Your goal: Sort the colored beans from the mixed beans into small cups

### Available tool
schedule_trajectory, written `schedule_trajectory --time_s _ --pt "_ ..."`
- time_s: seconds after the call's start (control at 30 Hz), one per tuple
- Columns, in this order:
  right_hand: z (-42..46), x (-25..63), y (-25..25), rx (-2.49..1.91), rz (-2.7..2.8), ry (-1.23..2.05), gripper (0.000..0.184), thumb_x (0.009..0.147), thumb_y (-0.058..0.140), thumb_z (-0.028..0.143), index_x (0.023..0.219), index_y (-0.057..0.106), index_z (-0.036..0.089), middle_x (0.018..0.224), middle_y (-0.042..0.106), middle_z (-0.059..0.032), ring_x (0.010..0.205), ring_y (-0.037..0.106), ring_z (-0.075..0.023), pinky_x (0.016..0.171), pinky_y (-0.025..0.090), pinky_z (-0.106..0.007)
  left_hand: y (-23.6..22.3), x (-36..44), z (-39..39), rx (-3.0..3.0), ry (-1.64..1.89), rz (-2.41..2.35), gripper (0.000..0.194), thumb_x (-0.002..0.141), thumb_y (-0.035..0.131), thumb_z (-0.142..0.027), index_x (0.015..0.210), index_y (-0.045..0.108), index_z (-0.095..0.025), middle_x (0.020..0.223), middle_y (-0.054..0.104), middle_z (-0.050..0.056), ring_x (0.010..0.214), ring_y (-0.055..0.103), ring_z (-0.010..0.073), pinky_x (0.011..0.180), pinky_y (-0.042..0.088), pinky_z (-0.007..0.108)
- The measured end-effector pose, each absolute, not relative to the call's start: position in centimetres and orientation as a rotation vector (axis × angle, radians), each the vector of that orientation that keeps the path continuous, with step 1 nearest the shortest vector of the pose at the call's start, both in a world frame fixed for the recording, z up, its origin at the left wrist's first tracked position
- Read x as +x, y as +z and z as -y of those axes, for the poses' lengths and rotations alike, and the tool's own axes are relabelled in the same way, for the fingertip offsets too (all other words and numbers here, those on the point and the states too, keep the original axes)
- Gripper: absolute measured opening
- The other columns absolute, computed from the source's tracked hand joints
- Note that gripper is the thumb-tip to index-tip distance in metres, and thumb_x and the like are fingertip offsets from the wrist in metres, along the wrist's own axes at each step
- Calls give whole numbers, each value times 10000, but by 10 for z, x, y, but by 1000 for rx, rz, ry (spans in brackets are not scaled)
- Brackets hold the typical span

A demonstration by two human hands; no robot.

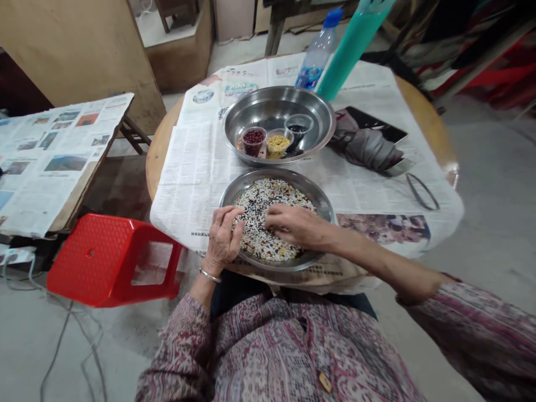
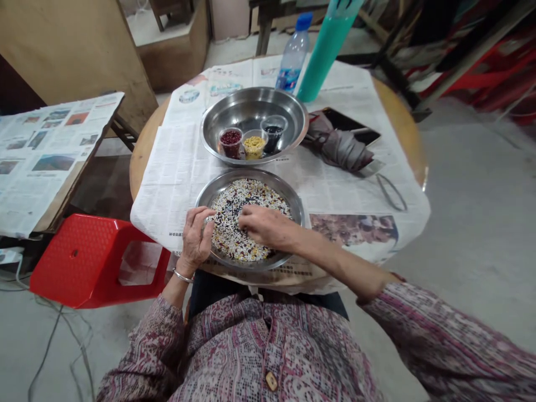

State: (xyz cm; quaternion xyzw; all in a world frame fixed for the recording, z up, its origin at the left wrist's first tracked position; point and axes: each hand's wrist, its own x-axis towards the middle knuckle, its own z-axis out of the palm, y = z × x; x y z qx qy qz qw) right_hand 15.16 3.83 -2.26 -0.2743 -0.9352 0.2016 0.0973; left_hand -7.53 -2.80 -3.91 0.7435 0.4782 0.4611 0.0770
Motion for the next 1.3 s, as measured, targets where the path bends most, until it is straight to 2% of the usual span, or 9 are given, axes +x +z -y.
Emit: schedule_trajectory --time_s 0.17,0.33,0.43,0.57,0.7,0.87,1.07,1.17,1.3 --pt "-74 162 -26 -1261 2499 376 321 894 464 143 1108 700 180 1103 634 -125 996 608 -248 902 510 -397 -39 -75 28 2234 1379 -1435 229 1040 430 -255 1172 599 -172 1126 613 97 1105 561 207 1012 482 405" --pt "-73 119 -21 -1335 2474 325 356 963 490 326 1248 637 173 1200 600 -155 1133 541 -311 918 504 -452 -38 -76 27 2248 1379 -1434 226 1036 435 -247 1171 601 -173 1128 614 95 1096 561 204 1002 485 402" --pt "-55 105 -16 -1078 2600 453 311 953 545 347 1203 640 189 1156 591 -133 1105 542 -273 888 502 -400 -38 -76 28 2255 1368 -1448 228 1036 432 -243 1177 597 -172 1140 610 98 1102 564 205 1001 486 404" --pt "-28 127 -6 -782 2766 629 137 929 545 200 983 671 201 1043 604 -88 957 571 -204 785 469 -319 -38 -76 29 2255 1347 -1454 229 1038 429 -239 1176 596 -166 1136 611 102 1115 565 206 1010 484 401" --pt "-12 169 6 -833 2821 769 156 931 525 170 843 651 196 897 609 -56 778 568 -161 691 420 -291 -37 -76 29 2236 1363 -1438 216 1033 444 -231 1168 601 -167 1127 615 100 1113 567 204 1011 480 395" --pt "-12 184 1 -809 2920 858 239 933 490 132 802 677 204 813 657 -36 768 606 -160 717 444 -285 -34 -76 29 2243 1343 -1437 212 1032 442 -218 1150 609 -164 1108 625 97 1106 573 204 1000 484 392" --pt "-51 152 -13 -1038 2676 545 284 968 459 193 1073 722 217 1108 698 -97 1057 608 -239 900 504 -383 -34 -76 30 2234 1321 -1461 213 1027 447 -222 1144 616 -167 1101 631 97 1101 584 207 994 491 400" --pt "-65 128 -12 -1194 2562 418 298 987 452 239 1119 713 185 1161 673 -137 1132 568 -277 957 497 -439 -36 -77 30 2233 1319 -1473 219 1024 450 -227 1152 618 -170 1106 631 100 1093 588 210 984 497 405" --pt "-52 101 -13 -960 2565 483 304 948 565 287 1206 668 163 1252 621 -161 1176 526 -284 990 483 -467 -37 -78 30 2229 1343 -1468 227 1021 453 -222 1170 613 -164 1122 626 106 1099 580 209 988 500 400"
